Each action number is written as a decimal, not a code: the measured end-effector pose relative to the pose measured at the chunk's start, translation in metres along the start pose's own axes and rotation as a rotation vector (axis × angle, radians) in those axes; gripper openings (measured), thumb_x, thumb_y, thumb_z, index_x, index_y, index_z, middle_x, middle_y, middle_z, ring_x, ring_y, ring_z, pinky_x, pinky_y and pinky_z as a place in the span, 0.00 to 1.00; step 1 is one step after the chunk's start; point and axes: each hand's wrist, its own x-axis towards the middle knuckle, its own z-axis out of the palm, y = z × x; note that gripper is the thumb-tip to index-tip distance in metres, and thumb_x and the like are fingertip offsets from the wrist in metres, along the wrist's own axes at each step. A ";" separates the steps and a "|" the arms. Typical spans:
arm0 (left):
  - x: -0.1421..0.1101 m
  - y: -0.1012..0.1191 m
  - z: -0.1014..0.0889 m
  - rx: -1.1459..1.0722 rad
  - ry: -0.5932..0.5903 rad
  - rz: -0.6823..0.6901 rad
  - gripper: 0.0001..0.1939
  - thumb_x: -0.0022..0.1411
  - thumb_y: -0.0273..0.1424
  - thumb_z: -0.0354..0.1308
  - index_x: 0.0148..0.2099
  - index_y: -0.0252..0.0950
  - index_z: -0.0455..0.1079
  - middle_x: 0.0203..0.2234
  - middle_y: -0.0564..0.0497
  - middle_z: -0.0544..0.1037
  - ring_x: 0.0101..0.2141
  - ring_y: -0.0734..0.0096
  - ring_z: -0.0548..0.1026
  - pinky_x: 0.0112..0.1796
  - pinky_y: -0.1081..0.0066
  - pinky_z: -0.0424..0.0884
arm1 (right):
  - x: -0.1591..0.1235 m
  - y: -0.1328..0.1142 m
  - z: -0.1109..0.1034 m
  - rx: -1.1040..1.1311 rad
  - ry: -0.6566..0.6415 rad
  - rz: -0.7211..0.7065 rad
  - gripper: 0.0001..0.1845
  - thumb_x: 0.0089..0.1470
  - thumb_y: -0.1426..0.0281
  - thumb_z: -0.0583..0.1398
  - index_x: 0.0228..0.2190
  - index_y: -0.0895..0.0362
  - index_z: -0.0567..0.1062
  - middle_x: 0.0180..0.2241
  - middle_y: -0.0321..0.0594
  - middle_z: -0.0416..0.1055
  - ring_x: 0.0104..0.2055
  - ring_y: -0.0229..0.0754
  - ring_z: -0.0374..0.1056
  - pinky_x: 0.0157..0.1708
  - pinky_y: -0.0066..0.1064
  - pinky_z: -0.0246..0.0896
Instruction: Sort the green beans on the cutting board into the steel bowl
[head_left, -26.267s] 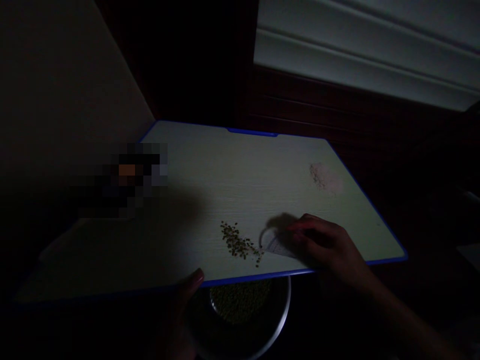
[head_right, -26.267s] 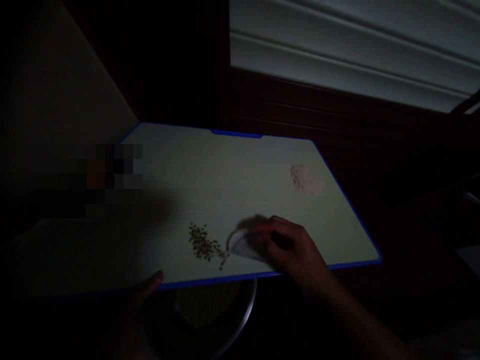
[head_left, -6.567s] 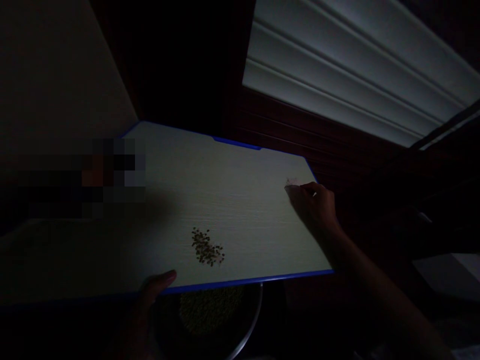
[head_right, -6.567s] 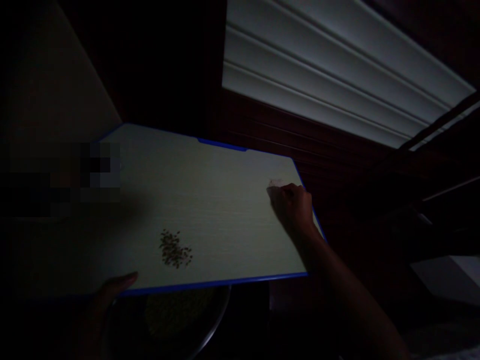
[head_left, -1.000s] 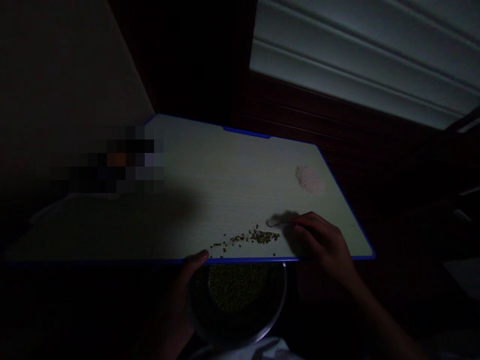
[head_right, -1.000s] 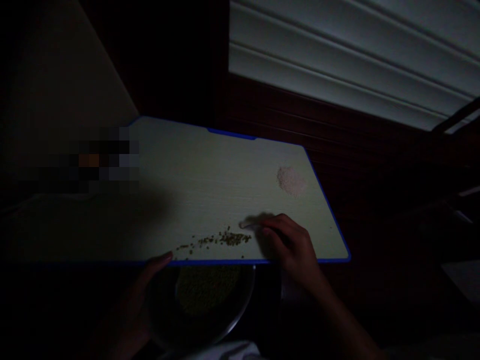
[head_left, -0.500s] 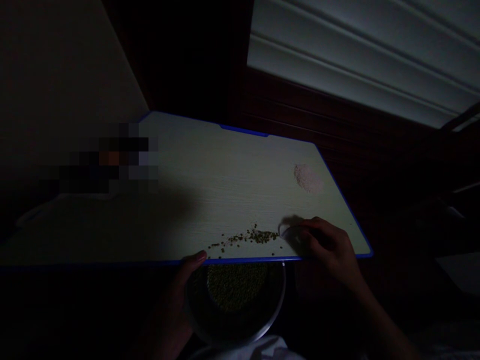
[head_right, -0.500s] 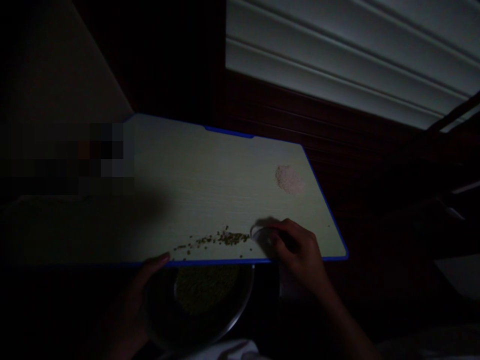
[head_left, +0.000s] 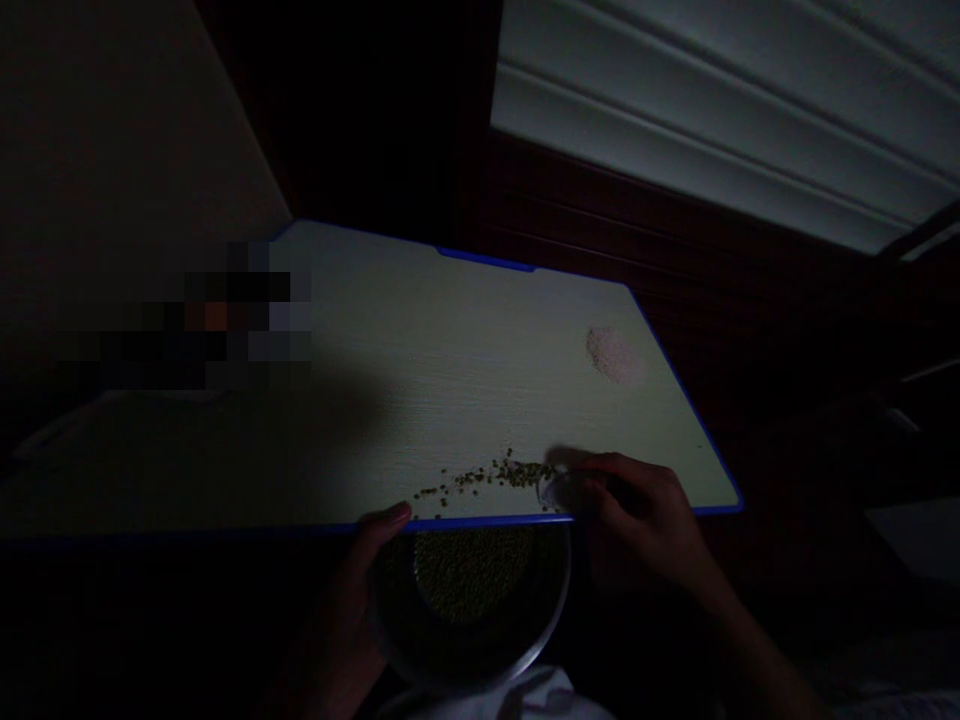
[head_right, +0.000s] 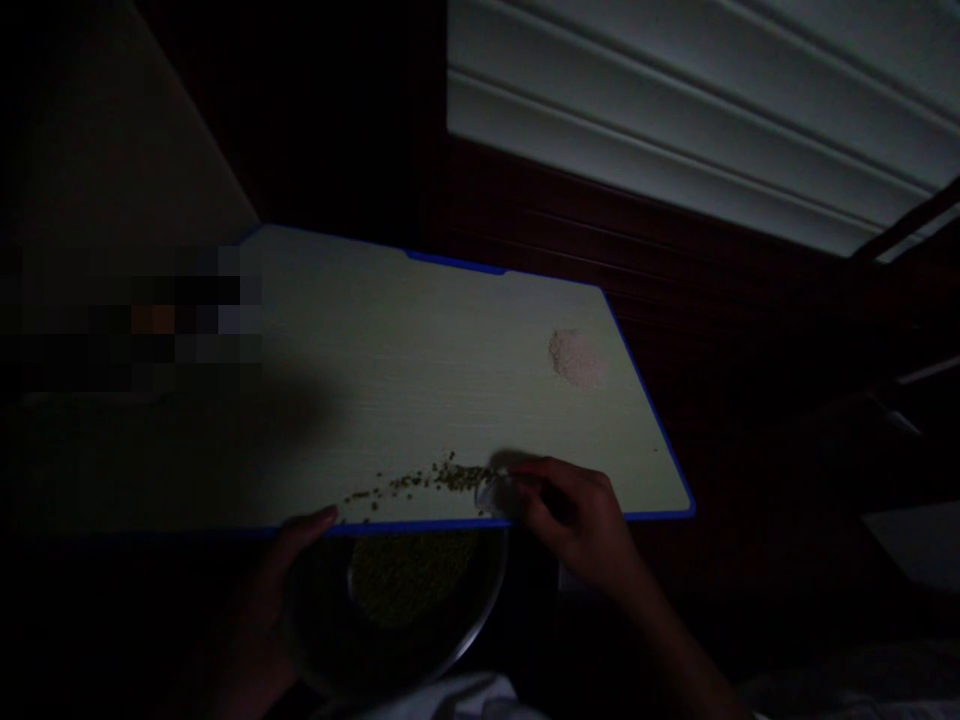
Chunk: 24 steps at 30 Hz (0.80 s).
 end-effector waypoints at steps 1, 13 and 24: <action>-0.001 0.002 0.001 -0.016 -0.005 0.007 0.33 0.47 0.44 0.68 0.55 0.40 0.70 0.56 0.41 0.79 0.58 0.38 0.73 0.63 0.46 0.60 | -0.001 -0.001 0.002 0.011 0.002 -0.003 0.13 0.60 0.65 0.62 0.46 0.51 0.81 0.41 0.40 0.84 0.38 0.44 0.81 0.39 0.33 0.76; -0.003 0.005 0.004 -0.084 -0.012 -0.022 0.29 0.48 0.40 0.66 0.54 0.40 0.71 0.52 0.45 0.82 0.55 0.46 0.77 0.60 0.53 0.67 | -0.004 -0.001 0.001 0.064 0.025 0.052 0.10 0.60 0.64 0.63 0.42 0.51 0.82 0.38 0.38 0.84 0.37 0.44 0.80 0.37 0.31 0.74; -0.002 0.005 0.001 -0.087 -0.031 0.009 0.27 0.50 0.41 0.67 0.53 0.41 0.71 0.54 0.43 0.80 0.58 0.44 0.74 0.65 0.47 0.57 | -0.005 -0.001 0.002 0.044 0.051 0.077 0.09 0.59 0.65 0.61 0.38 0.52 0.81 0.34 0.37 0.82 0.32 0.42 0.78 0.31 0.31 0.72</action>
